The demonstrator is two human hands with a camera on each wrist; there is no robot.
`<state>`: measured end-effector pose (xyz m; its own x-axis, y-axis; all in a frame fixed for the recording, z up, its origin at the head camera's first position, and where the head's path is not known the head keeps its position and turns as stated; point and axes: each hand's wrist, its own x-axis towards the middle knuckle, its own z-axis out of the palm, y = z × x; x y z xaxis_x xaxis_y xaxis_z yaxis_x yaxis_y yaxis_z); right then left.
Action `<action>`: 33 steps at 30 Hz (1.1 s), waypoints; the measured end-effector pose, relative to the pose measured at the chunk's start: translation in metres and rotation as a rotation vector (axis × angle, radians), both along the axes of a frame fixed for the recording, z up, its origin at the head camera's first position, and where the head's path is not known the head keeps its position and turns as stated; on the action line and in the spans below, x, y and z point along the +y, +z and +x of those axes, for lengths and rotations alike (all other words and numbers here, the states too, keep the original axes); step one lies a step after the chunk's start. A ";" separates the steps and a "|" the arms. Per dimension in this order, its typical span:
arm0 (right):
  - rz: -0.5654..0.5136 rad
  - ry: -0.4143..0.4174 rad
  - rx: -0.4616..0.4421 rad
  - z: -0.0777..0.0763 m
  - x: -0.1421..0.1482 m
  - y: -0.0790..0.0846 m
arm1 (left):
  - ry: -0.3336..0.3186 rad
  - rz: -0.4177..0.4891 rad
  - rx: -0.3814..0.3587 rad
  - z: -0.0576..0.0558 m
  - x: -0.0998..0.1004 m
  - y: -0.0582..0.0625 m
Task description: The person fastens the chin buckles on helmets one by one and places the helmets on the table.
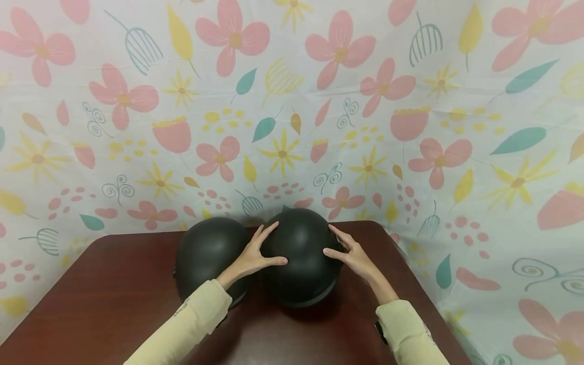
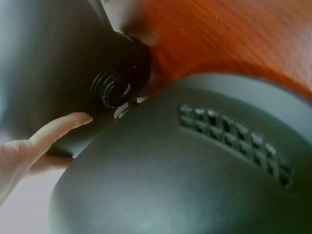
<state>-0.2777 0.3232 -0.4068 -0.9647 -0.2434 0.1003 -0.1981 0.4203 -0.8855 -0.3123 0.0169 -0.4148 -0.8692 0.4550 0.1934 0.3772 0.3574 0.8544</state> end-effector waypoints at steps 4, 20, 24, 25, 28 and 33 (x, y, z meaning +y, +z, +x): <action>0.020 -0.018 -0.004 -0.001 -0.005 0.002 | 0.008 0.020 0.014 -0.002 0.000 -0.003; 0.074 -0.064 -0.021 -0.002 -0.021 0.004 | 0.019 0.123 -0.149 0.002 -0.002 -0.010; 0.060 -0.067 -0.011 -0.005 -0.021 0.002 | -0.021 0.165 -0.198 0.001 -0.003 -0.009; 0.053 -0.068 -0.008 -0.006 -0.021 0.001 | -0.031 0.173 -0.208 0.000 -0.003 -0.009; 0.036 -0.068 0.005 -0.009 -0.019 -0.003 | -0.051 0.191 -0.227 -0.003 -0.003 -0.009; 0.008 -0.091 -0.023 -0.009 -0.018 -0.006 | -0.058 0.198 -0.239 -0.006 -0.002 -0.009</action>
<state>-0.2866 0.3050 -0.4123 -0.9849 -0.1551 0.0765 -0.1386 0.4431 -0.8857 -0.3180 0.0144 -0.4240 -0.8744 0.4792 0.0765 0.1719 0.1585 0.9723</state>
